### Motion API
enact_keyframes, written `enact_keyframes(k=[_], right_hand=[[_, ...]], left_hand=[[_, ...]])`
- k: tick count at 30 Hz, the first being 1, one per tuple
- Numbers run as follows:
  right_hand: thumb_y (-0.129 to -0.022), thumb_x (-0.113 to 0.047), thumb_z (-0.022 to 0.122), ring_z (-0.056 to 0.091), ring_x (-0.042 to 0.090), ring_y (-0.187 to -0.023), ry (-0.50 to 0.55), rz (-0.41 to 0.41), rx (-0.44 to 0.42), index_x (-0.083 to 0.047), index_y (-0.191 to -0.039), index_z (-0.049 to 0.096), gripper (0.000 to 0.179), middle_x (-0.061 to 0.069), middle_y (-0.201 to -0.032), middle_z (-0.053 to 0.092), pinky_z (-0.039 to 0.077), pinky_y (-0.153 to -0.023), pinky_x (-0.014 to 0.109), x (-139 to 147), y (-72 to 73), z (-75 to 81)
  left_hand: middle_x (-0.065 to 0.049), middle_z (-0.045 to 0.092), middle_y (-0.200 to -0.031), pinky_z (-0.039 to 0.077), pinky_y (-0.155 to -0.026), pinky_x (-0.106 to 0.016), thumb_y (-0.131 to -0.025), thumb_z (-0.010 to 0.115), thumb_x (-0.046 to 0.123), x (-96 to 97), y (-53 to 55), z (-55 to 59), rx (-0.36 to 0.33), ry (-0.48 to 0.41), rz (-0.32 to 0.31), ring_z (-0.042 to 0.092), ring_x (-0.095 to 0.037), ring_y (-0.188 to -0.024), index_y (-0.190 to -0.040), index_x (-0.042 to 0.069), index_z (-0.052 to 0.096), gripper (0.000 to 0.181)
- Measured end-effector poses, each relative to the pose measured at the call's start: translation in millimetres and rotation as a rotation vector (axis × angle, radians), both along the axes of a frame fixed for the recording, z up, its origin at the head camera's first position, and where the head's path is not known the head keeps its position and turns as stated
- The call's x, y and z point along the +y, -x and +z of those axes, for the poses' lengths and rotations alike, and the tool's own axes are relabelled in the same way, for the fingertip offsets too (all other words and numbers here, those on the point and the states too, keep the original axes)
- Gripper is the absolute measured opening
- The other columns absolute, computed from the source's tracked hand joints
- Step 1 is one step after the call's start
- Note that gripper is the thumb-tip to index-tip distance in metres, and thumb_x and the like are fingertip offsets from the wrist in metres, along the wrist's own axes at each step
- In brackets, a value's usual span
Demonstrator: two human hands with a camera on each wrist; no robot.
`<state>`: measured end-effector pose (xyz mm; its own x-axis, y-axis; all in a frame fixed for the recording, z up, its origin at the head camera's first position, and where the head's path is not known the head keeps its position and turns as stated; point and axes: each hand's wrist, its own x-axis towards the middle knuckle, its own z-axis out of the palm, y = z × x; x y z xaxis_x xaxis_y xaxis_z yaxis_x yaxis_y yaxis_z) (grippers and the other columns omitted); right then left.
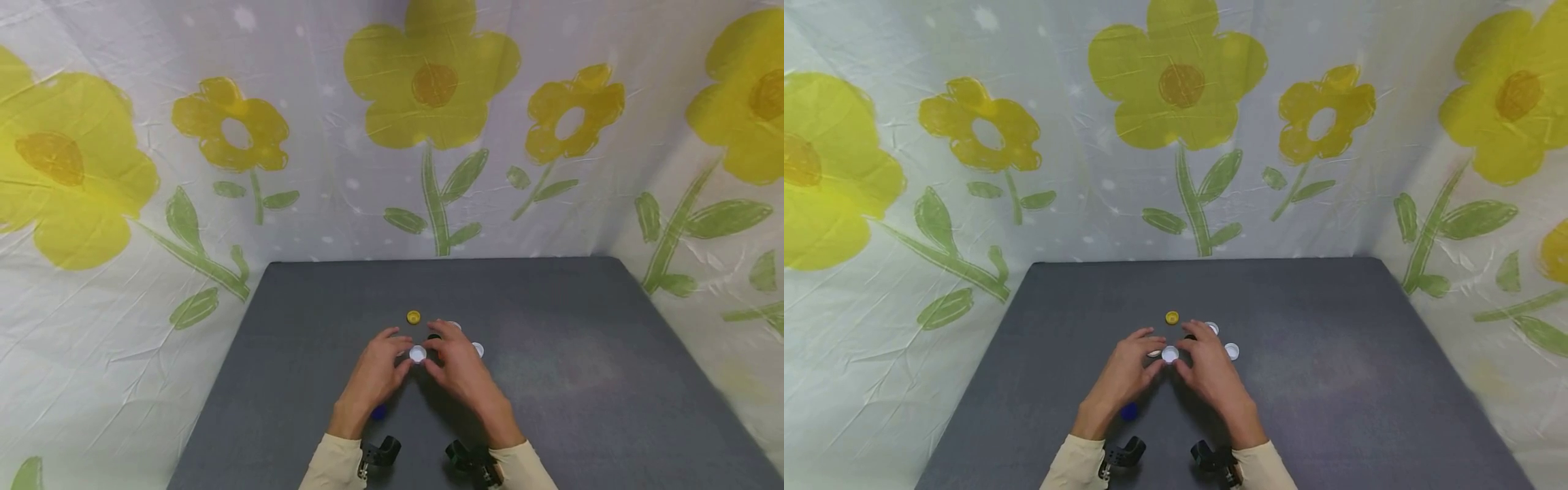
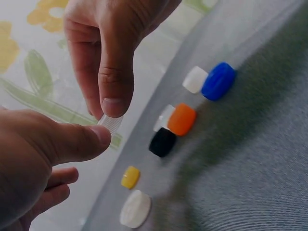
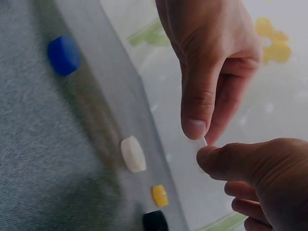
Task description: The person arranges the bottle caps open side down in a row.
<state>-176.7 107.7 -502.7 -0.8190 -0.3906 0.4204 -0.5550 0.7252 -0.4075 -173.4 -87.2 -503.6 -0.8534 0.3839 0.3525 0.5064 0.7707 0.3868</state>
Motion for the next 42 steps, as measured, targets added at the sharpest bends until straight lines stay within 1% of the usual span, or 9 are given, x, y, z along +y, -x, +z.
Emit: enact_keyframes(k=[4,9,11,16,21,25,31,37,42], right_hand=[[-0.081,-0.02,0.085,0.053,0.033,-0.133,-0.009,-0.006,-0.006,-0.01,-0.107,0.078,0.029,0.012,-0.135,0.063,0.043,-0.109,0.051,0.9,-2.4,5.5],[-0.083,-0.021,0.083,0.054,0.031,-0.133,0.011,0.019,-0.012,-0.009,-0.112,0.077,0.032,0.011,-0.136,0.063,0.046,-0.106,0.049,1.2,-6.2,8.1],[-0.083,-0.02,0.083,0.055,0.031,-0.132,0.034,0.033,-0.006,-0.008,-0.112,0.076,0.032,0.011,-0.135,0.063,0.048,-0.104,0.048,0.9,-7.3,7.8],[-0.084,-0.019,0.082,0.056,0.03,-0.13,0.069,0.048,-0.009,-0.007,-0.112,0.076,0.031,0.011,-0.134,0.064,0.049,-0.103,0.047,0.5,-8.4,5.6],[-0.085,-0.02,0.08,0.057,0.029,-0.129,0.075,0.039,-0.021,-0.009,-0.111,0.076,0.029,0.009,-0.134,0.064,0.05,-0.102,0.047,1.3,-9.1,6.2],[-0.087,-0.022,0.078,0.057,0.028,-0.129,0.08,0.022,-0.058,-0.01,-0.111,0.076,0.027,0.009,-0.134,0.064,0.049,-0.103,0.047,2.4,-9.4,8.5],[-0.088,-0.024,0.077,0.057,0.028,-0.13,0.126,0.026,-0.123,-0.012,-0.112,0.075,0.026,0.008,-0.136,0.063,0.047,-0.106,0.048,2.8,-10.5,12.2],[-0.091,-0.024,0.073,0.059,0.025,-0.128,0.175,0.033,-0.183,-0.013,-0.112,0.074,0.024,0.005,-0.138,0.062,0.048,-0.105,0.047,2.1,-12.3,14.0],[-0.098,-0.03,0.066,0.058,0.022,-0.13,0.213,0.021,-0.23,-0.018,-0.112,0.074,0.021,0.003,-0.138,0.063,0.047,-0.107,0.047,-0.3,-13.6,14.7]], left_hand=[[-0.003,0.075,-0.116,0.051,-0.101,-0.043,-0.085,0.081,0.016,-2.0,-2.7,7.7,0.023,-0.046,-0.033,0.062,-0.028,-0.125,-0.109,0.011,0.077,0.025],[-0.001,0.074,-0.118,0.051,-0.102,-0.042,-0.085,0.081,0.016,-3.7,-7.1,13.8,0.007,-0.063,-0.031,0.063,-0.025,-0.124,-0.111,0.012,0.077,0.027],[0.0,0.074,-0.119,0.05,-0.103,-0.042,-0.085,0.081,0.017,-4.3,-8.0,14.3,-0.003,-0.06,-0.025,0.063,-0.023,-0.124,-0.112,0.014,0.077,0.027],[-0.003,0.074,-0.117,0.051,-0.102,-0.043,-0.085,0.081,0.017,-6.0,-9.1,12.9,0.022,-0.068,-0.037,0.065,-0.024,-0.12,-0.111,0.012,0.076,0.027],[-0.004,0.075,-0.115,0.052,-0.1,-0.041,-0.083,0.083,0.015,-7.4,-10.4,10.8,0.051,-0.096,-0.045,0.067,-0.024,-0.116,-0.112,0.01,0.076,0.031],[-0.004,0.075,-0.115,0.053,-0.099,-0.04,-0.079,0.085,0.011,-8.0,-11.1,10.5,0.086,-0.134,-0.054,0.069,-0.023,-0.113,-0.112,0.009,0.075,0.034],[-0.004,0.075,-0.113,0.055,-0.095,-0.039,-0.076,0.087,0.008,-8.1,-11.6,10.6,0.138,-0.173,-0.066,0.07,-0.021,-0.109,-0.111,0.009,0.076,0.037],[-0.004,0.076,-0.11,0.056,-0.093,-0.038,-0.078,0.086,0.01,-8.1,-11.0,9.4,0.155,-0.2,-0.073,0.071,-0.02,-0.105,-0.11,0.01,0.077,0.033],[-0.003,0.076,-0.108,0.057,-0.091,-0.037,-0.083,0.083,0.012,-8.2,-11.3,8.9,0.159,-0.236,-0.064,0.072,-0.018,-0.103,-0.109,0.009,0.077,0.027]])
